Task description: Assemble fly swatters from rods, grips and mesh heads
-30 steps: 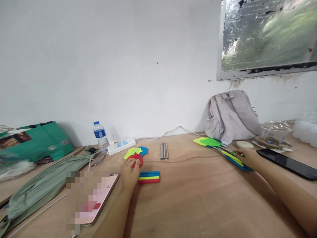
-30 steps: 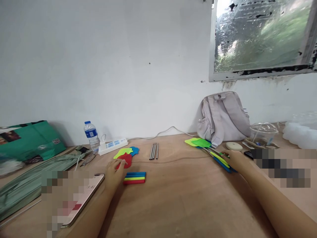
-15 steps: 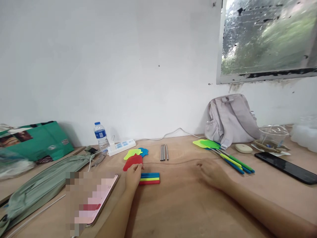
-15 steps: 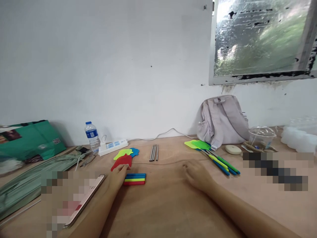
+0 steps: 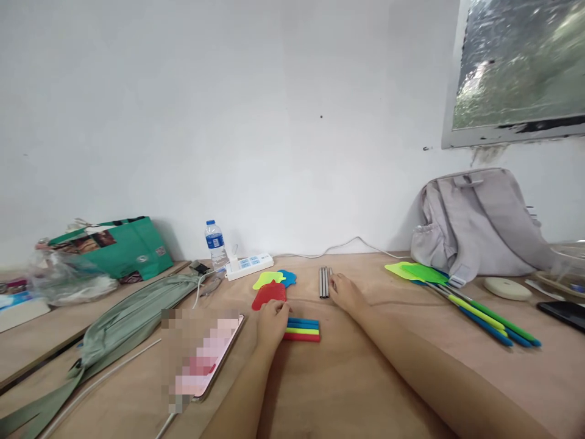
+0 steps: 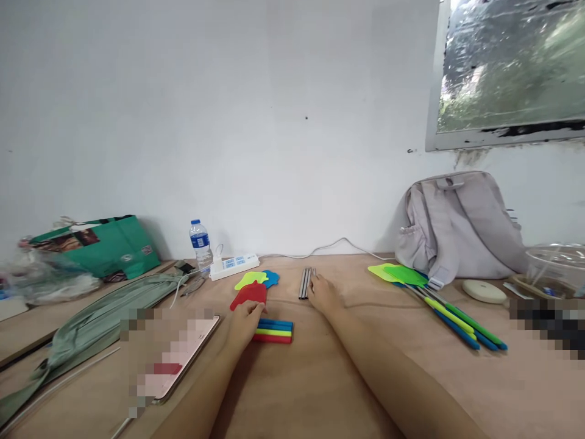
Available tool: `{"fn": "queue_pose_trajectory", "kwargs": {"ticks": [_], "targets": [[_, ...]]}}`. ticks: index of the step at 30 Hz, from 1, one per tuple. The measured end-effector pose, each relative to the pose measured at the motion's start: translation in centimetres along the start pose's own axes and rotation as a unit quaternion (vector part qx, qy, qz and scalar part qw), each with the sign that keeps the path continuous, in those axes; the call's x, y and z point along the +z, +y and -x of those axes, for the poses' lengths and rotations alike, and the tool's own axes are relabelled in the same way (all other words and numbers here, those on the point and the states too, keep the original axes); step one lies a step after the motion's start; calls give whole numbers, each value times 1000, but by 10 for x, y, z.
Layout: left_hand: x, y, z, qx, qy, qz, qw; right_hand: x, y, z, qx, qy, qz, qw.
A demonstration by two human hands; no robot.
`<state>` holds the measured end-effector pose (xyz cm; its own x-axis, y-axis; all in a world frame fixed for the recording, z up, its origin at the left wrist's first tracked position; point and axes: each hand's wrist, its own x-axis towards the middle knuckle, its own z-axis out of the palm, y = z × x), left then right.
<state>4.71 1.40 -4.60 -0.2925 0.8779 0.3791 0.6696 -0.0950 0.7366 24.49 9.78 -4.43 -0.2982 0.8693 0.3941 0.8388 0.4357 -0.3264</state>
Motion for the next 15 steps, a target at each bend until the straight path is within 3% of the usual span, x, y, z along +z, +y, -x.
{"fn": "queue_pose_trajectory", "kwargs": {"ticks": [6,15], "targets": [[-2,-4,-3,78,51,-112,989,7,14,-7,37,-36,20,998],[-2,-35,-22,80,25,-89,992,5,22,0,135,-26,33,990]]}}
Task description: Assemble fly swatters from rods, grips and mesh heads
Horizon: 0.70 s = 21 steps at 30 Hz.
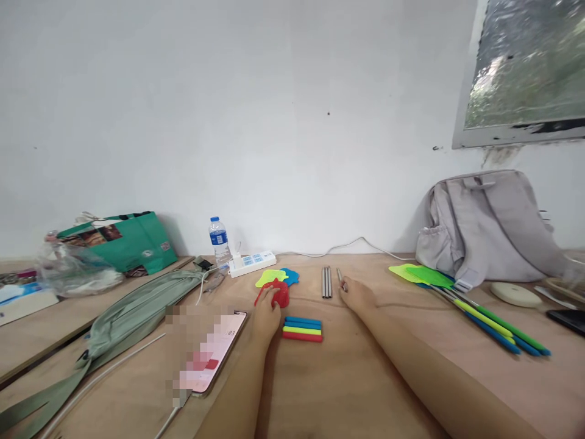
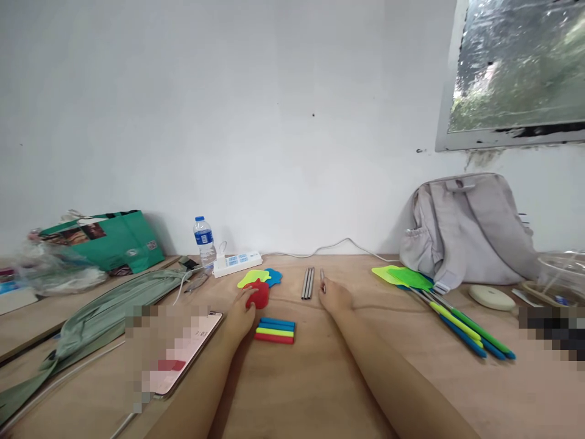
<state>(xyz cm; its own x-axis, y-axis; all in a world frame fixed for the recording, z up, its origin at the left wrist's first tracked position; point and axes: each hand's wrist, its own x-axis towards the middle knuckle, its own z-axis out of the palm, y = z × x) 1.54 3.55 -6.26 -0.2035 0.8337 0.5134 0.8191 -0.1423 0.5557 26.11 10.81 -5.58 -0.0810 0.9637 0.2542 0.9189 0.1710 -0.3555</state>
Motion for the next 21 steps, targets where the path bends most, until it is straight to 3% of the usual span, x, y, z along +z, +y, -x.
{"fn": "queue_pose_trajectory", "kwargs": {"ticks": [7,11,15,21], "targets": [[-10,1,-1,-34,-4,-22,999,2,11,-2,14,14,-63,998],[-16,17,4,-6,-56,-48,997,9,20,-11,40,42,-135,989],[-17,34,9,1,-101,-101,990,16,26,-19,66,74,-218,971],[-17,48,15,54,-155,-79,983,28,37,-30,86,105,-358,924]]}}
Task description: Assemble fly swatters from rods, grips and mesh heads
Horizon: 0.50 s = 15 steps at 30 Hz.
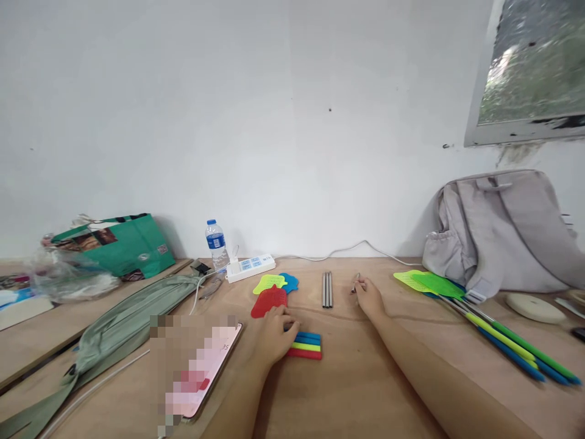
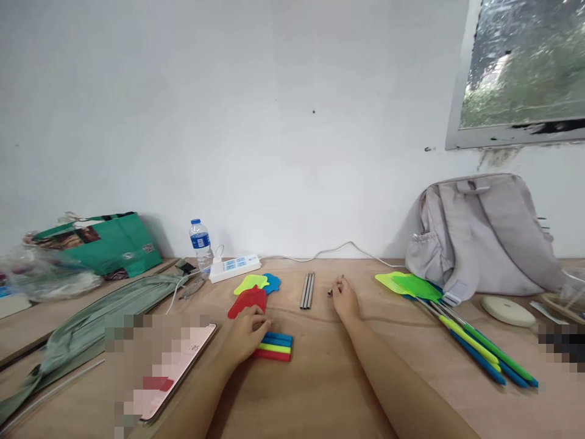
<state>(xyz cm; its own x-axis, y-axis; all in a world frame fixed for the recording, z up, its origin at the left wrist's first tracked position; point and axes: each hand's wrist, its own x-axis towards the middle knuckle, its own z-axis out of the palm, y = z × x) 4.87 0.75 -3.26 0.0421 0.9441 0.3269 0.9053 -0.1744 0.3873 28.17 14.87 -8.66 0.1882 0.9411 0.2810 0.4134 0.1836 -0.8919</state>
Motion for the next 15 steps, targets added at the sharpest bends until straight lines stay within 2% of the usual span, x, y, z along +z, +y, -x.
{"fn": "queue_pose_trajectory", "kwargs": {"ticks": [7,15], "targets": [[-1,10,8,58,-88,54,993,1,7,-1,35,38,-168,984],[2,7,13,70,-78,67,992,-15,-3,15,41,59,-284,956]]}}
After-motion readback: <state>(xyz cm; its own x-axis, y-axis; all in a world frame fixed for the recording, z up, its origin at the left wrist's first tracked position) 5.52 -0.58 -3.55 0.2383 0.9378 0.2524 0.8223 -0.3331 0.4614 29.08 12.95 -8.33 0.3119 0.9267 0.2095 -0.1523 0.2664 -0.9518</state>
